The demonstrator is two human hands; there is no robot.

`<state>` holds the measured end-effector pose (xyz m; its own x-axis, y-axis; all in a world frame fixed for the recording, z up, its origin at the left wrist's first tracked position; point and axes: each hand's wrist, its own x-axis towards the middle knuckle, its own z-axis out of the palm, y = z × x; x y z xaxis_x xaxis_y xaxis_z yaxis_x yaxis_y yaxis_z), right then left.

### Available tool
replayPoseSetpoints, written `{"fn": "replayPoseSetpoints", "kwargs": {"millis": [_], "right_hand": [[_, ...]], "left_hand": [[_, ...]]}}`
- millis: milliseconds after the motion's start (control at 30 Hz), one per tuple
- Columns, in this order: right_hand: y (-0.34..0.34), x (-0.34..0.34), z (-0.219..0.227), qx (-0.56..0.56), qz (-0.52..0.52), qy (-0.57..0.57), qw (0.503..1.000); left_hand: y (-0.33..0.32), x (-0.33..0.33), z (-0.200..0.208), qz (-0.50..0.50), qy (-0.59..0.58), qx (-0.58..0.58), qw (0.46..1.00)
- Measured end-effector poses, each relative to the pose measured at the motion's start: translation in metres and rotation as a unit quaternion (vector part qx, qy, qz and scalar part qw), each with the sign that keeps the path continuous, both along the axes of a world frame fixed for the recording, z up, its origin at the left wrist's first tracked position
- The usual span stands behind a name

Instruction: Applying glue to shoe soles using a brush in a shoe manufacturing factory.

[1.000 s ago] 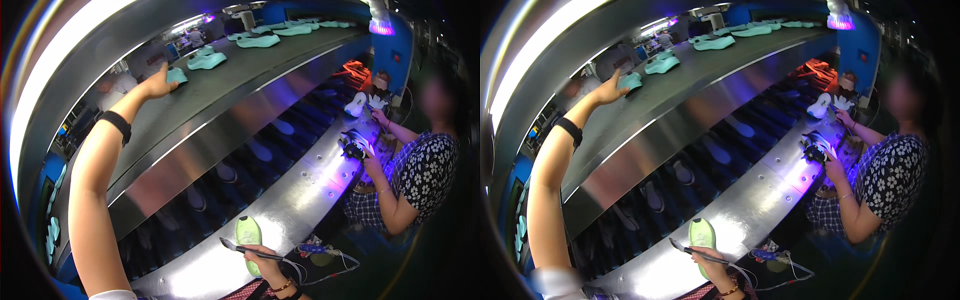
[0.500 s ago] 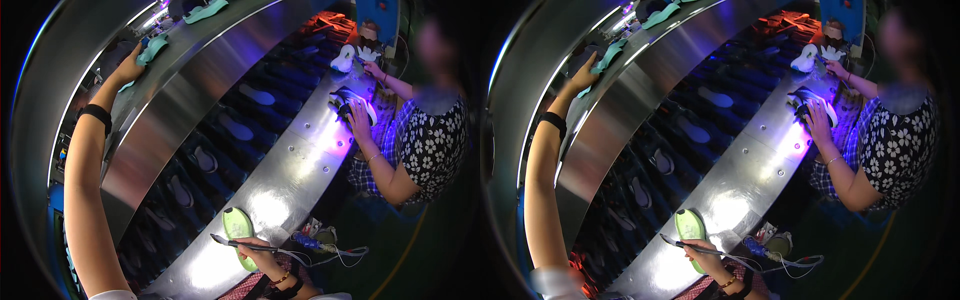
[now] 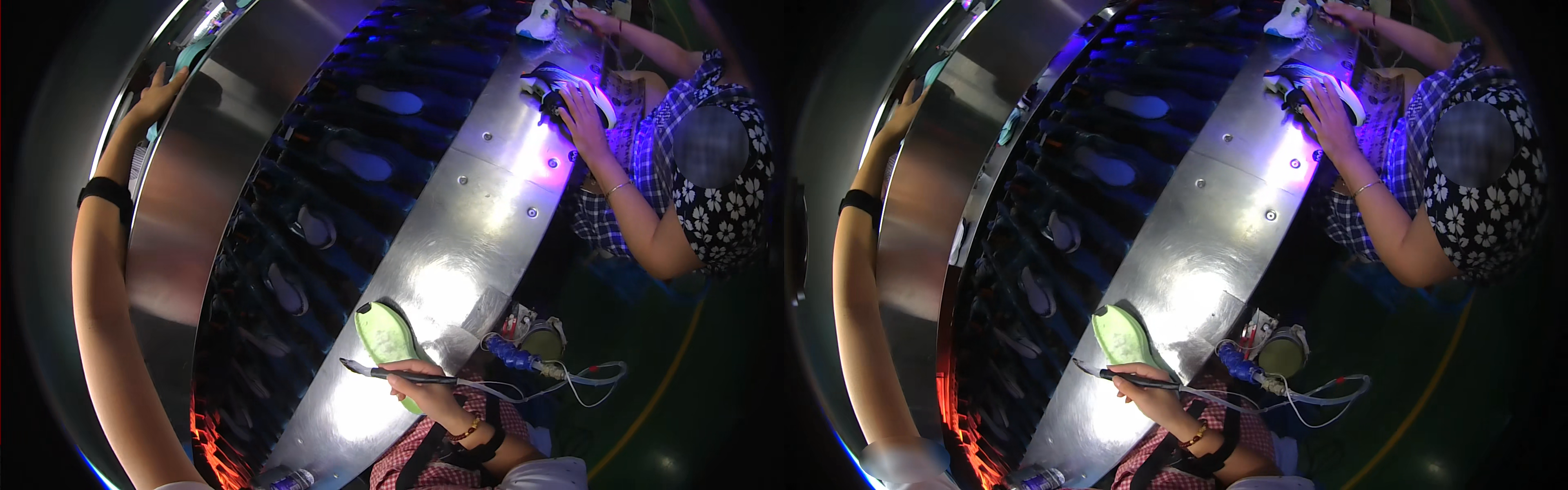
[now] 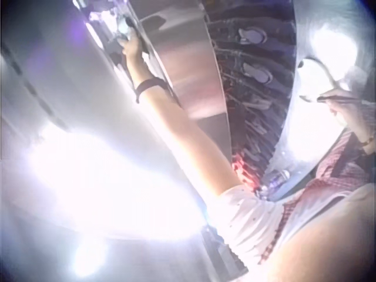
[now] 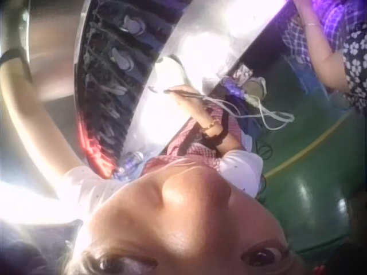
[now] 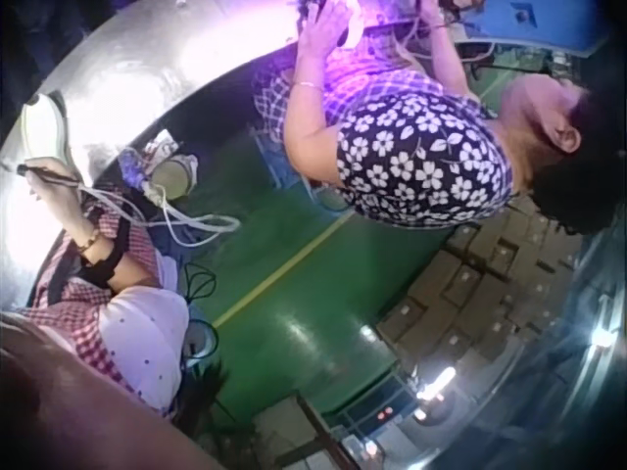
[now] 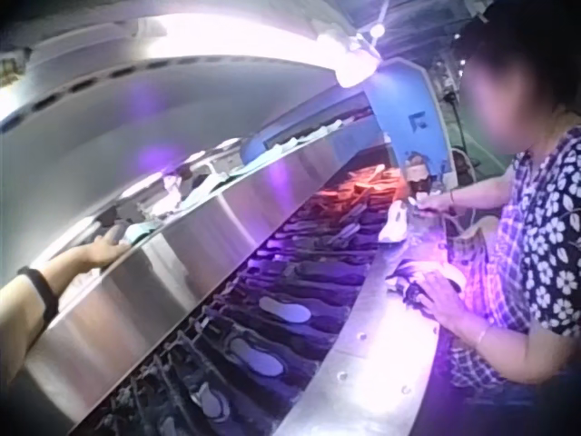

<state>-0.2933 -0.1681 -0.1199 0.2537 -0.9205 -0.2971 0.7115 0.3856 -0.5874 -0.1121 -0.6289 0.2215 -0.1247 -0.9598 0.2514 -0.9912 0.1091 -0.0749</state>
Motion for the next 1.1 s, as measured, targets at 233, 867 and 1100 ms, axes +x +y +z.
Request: {"fn": "replayPoseSetpoints", "kwargs": {"millis": [233,867,1100], "right_hand": [[-0.007,-0.003,0.000,0.027,-0.006,-0.005,1.000],[-0.003,-0.025,0.038,-0.003,-0.035,0.080,0.996],[0.016,-0.029,0.056,-0.059,-0.085,0.098,0.990]], "left_hand": [[-0.030,0.000,0.001,0.013,-0.096,0.034,0.995],[0.150,-0.006,0.011,0.044,0.047,0.150,0.986],[0.301,0.107,0.014,0.166,0.008,0.064,0.984]]}}
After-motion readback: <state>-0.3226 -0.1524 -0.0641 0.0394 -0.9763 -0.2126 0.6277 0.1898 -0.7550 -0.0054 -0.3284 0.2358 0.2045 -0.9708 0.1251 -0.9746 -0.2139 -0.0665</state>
